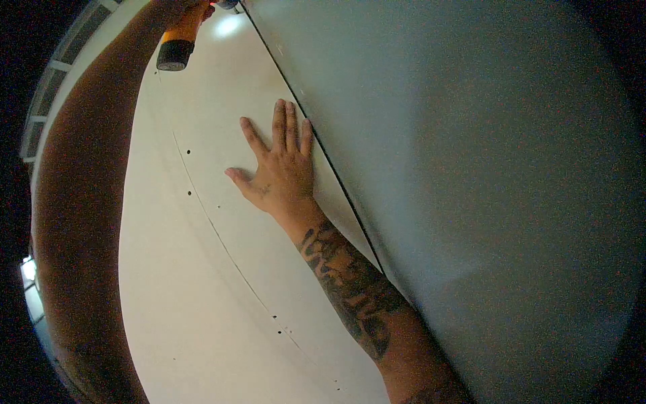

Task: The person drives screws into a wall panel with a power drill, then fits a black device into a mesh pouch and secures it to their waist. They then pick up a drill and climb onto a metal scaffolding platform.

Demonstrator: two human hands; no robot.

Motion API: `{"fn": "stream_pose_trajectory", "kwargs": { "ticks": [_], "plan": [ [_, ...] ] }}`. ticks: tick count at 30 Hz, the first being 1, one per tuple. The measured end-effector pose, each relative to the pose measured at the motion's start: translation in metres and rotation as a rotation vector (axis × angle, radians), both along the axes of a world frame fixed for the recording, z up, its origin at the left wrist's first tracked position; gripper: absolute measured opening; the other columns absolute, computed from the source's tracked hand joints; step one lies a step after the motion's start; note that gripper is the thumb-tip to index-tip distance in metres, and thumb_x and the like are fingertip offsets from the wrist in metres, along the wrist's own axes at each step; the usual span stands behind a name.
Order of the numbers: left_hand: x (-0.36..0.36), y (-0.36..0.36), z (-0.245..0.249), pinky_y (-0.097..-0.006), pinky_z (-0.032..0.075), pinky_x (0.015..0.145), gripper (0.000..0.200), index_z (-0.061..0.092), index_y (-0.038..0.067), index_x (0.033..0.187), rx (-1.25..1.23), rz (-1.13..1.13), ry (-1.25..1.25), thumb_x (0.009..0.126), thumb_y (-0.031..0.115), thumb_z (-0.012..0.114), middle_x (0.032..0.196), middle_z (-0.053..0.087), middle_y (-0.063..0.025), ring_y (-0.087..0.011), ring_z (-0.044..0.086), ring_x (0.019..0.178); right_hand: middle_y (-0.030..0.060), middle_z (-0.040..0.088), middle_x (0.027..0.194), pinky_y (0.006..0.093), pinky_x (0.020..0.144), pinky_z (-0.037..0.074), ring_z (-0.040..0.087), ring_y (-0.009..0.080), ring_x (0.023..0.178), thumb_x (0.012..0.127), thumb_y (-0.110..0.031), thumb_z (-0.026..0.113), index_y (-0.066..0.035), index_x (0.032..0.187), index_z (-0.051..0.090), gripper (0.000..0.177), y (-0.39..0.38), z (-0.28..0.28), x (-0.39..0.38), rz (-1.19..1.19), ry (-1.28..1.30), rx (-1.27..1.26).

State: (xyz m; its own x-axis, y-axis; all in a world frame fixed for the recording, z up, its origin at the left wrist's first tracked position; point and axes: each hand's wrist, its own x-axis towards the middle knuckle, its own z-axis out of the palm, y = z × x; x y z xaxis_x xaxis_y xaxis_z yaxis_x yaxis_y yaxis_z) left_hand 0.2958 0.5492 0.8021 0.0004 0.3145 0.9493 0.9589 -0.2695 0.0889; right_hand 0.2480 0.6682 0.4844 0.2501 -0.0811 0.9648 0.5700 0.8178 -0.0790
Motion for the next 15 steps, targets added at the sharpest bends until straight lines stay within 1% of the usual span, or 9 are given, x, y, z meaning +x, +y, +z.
{"fn": "stream_pose_trajectory", "kwargs": {
  "ticks": [1,3,4,6,8,10,11,13,15],
  "plan": [
    [-0.003,0.003,0.002,-0.0371,0.045,0.044,0.008,0.055,0.007,0.084,0.001,0.002,0.003,0.077,0.008,0.057,0.062,0.054,-0.0105,-0.0229,0.054,0.048,0.0316,0.015,0.151,0.0580,0.113,0.010,0.011,0.0433,0.143,0.079,-0.059,0.060,-0.020,0.145,0.038,0.080,0.000,0.000,0.001,-0.007,-0.001,-0.005],
    [-0.011,0.011,0.001,-0.0386,0.044,0.044,0.008,0.056,0.006,0.084,0.025,-0.194,0.029,0.076,0.007,0.058,0.063,0.056,-0.0111,-0.0237,0.055,0.049,0.0316,0.014,0.151,0.0581,0.112,0.010,0.010,0.0433,0.143,0.079,-0.060,0.061,-0.020,0.146,0.038,0.081,-0.001,0.001,0.003,-0.003,-0.013,-0.025],
    [-0.008,0.011,0.000,-0.0386,0.044,0.044,0.008,0.056,0.006,0.084,0.026,-0.196,0.029,0.076,0.007,0.058,0.063,0.056,-0.0111,-0.0237,0.055,0.049,0.0316,0.014,0.151,0.0582,0.112,0.010,0.010,0.0433,0.143,0.078,-0.060,0.061,-0.020,0.146,0.038,0.082,-0.003,0.001,0.003,0.003,-0.032,-0.048],
    [0.002,0.011,-0.002,-0.0396,0.044,0.045,0.007,0.057,0.006,0.082,0.034,-0.001,0.047,0.075,0.007,0.058,0.064,0.057,-0.0112,-0.0243,0.055,0.050,0.0324,0.014,0.151,0.0587,0.112,0.008,0.008,0.0436,0.143,0.079,-0.063,0.058,-0.021,0.147,0.035,0.083,-0.004,0.000,0.006,-0.001,-0.045,-0.044],
    [0.005,0.009,-0.004,-0.0396,0.046,0.047,0.008,0.057,0.005,0.082,0.003,-0.023,0.064,0.075,0.006,0.059,0.065,0.057,-0.0114,-0.0243,0.056,0.052,0.0332,0.013,0.150,0.0592,0.112,0.007,0.006,0.0439,0.143,0.081,-0.066,0.055,-0.022,0.148,0.033,0.083,-0.005,-0.001,0.006,-0.001,-0.058,-0.049],
    [0.012,0.009,-0.002,-0.0398,0.048,0.050,0.008,0.057,0.004,0.082,-0.089,0.075,-0.122,0.075,0.007,0.059,0.065,0.057,-0.0120,-0.0251,0.058,0.054,0.0330,0.013,0.150,0.0597,0.112,0.007,0.006,0.0436,0.143,0.080,-0.067,0.056,-0.023,0.148,0.032,0.085,-0.005,0.000,0.008,0.006,-0.068,-0.058],
    [0.010,0.008,-0.002,-0.0398,0.048,0.050,0.008,0.057,0.004,0.082,-0.089,0.078,-0.124,0.075,0.007,0.059,0.065,0.057,-0.0120,-0.0251,0.058,0.054,0.0330,0.013,0.150,0.0597,0.112,0.007,0.006,0.0436,0.143,0.080,-0.067,0.056,-0.023,0.148,0.032,0.085,-0.005,0.000,0.008,0.009,-0.070,-0.057],
    [0.006,0.005,0.000,-0.0414,0.049,0.051,0.007,0.057,0.004,0.081,-0.145,0.047,0.002,0.075,0.007,0.059,0.066,0.058,-0.0122,-0.0259,0.059,0.056,0.0326,0.012,0.150,0.0596,0.112,0.007,0.006,0.0438,0.143,0.080,-0.067,0.056,-0.023,0.148,0.032,0.084,-0.005,0.000,0.008,0.001,-0.070,-0.068],
    [0.006,0.011,0.000,-0.0417,0.049,0.051,0.006,0.057,0.004,0.080,-0.101,0.006,-0.049,0.076,0.007,0.059,0.066,0.058,-0.0123,-0.0264,0.060,0.056,0.0322,0.013,0.151,0.0596,0.112,0.008,0.007,0.0438,0.143,0.078,-0.064,0.060,-0.022,0.147,0.035,0.085,-0.004,0.001,0.007,0.019,-0.050,-0.047]
  ]
}}
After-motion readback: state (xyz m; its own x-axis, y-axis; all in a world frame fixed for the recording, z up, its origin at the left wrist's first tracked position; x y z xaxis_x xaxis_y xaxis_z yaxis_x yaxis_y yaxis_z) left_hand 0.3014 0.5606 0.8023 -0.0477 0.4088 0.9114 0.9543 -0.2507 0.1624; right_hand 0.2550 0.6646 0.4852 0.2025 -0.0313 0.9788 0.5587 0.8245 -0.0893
